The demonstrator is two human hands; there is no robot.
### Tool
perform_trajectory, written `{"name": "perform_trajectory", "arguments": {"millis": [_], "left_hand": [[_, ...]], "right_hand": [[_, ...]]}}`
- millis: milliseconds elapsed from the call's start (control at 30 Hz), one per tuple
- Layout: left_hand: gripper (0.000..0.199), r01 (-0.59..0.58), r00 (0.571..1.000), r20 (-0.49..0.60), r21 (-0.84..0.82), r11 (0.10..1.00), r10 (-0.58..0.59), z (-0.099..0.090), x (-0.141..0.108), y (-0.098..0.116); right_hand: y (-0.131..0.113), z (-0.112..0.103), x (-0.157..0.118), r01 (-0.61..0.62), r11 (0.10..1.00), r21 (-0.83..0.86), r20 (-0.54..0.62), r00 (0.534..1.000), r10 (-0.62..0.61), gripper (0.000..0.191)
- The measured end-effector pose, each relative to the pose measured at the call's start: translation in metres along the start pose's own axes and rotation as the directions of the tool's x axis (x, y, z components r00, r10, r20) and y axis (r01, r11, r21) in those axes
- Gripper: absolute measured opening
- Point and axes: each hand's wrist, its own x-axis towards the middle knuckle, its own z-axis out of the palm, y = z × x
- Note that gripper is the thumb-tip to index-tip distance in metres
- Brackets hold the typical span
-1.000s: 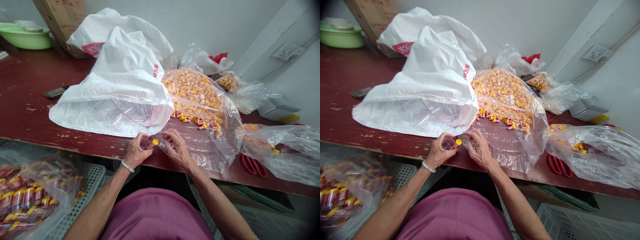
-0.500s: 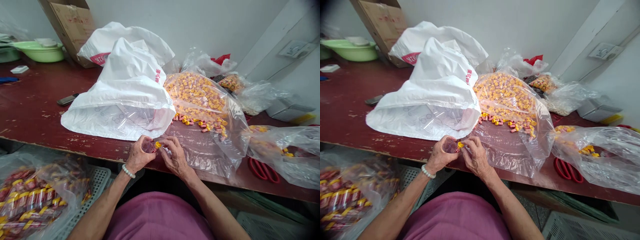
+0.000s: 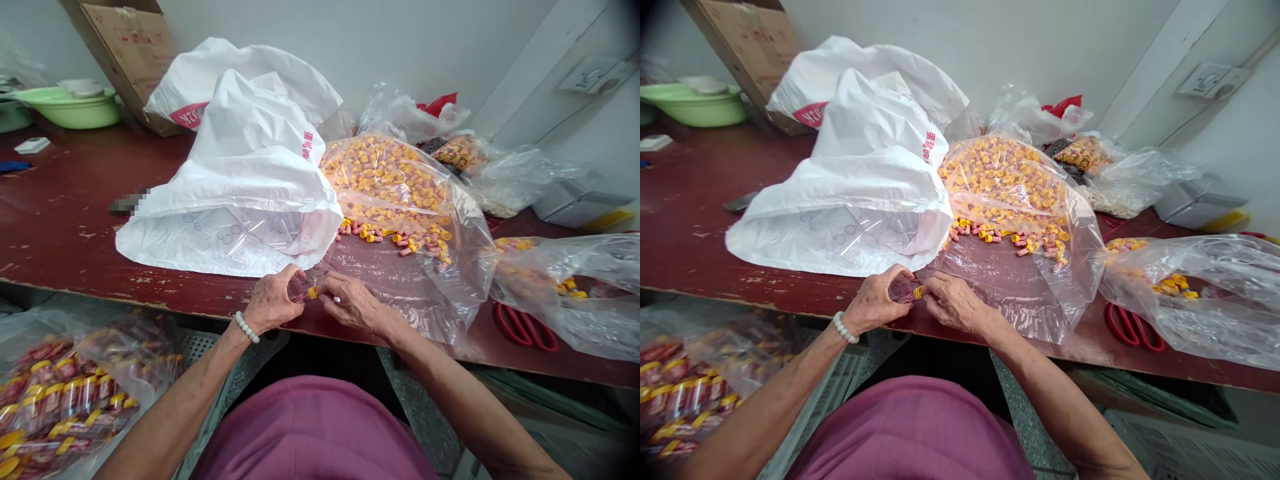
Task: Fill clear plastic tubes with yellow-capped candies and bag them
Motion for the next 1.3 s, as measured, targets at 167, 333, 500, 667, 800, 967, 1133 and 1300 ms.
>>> {"name": "perform_trajectory", "arguments": {"millis": [167, 333, 500, 667, 800, 967, 1133, 1300], "left_hand": [[0.036, -0.009, 1.0, 0.004, -0.02, 1.0, 0.009, 0.0, 0.009, -0.002], [0.04, -0.032, 0.999, -0.022, -0.097, 0.995, 0.03, 0.009, 0.022, 0.005], [0.038, -0.094, 0.995, -0.051, -0.24, 0.966, 0.084, 0.026, 0.039, 0.029], [0.038, 0.033, 0.999, -0.017, -0.524, 0.851, -0.049, 0.037, 0.038, 0.021], [0.036, 0.095, 0.994, 0.019, -0.602, 0.793, -0.105, 0.045, 0.024, 0.007], [0.036, 0.133, 0.988, 0.024, -0.637, 0.759, -0.153, 0.05, 0.017, 0.012], [0.033, 0.115, 0.988, -0.004, -0.651, 0.75, -0.155, 0.049, 0.015, 0.017], [0.031, 0.087, 0.99, -0.03, -0.657, 0.749, -0.141, 0.051, 0.014, 0.012]], "right_hand": [[0.008, -0.003, -0.003, -0.047, 0.996, 0.071, -0.045, 0.998, 0.05, 0.009], [0.008, 0.006, -0.011, -0.166, 0.928, 0.332, -0.212, 0.946, 0.245, 0.017], [0.022, -0.004, -0.029, -0.288, 0.812, 0.507, -0.356, 0.789, 0.502, 0.02], [0.071, -0.06, -0.089, -0.602, 0.731, 0.322, -0.388, 0.62, 0.682, 0.022], [0.099, -0.079, -0.11, -0.707, 0.69, -0.155, -0.604, 0.62, 0.5, 0.014], [0.115, -0.05, -0.04, -0.605, 0.738, -0.298, -0.459, 0.769, 0.445, 0.02], [0.145, -0.029, 0.014, -0.667, 0.7, -0.255, -0.393, 0.733, 0.555, 0.018], [0.115, -0.03, 0.005, -0.628, 0.777, -0.054, -0.452, 0.709, 0.542, 0.016]]}}
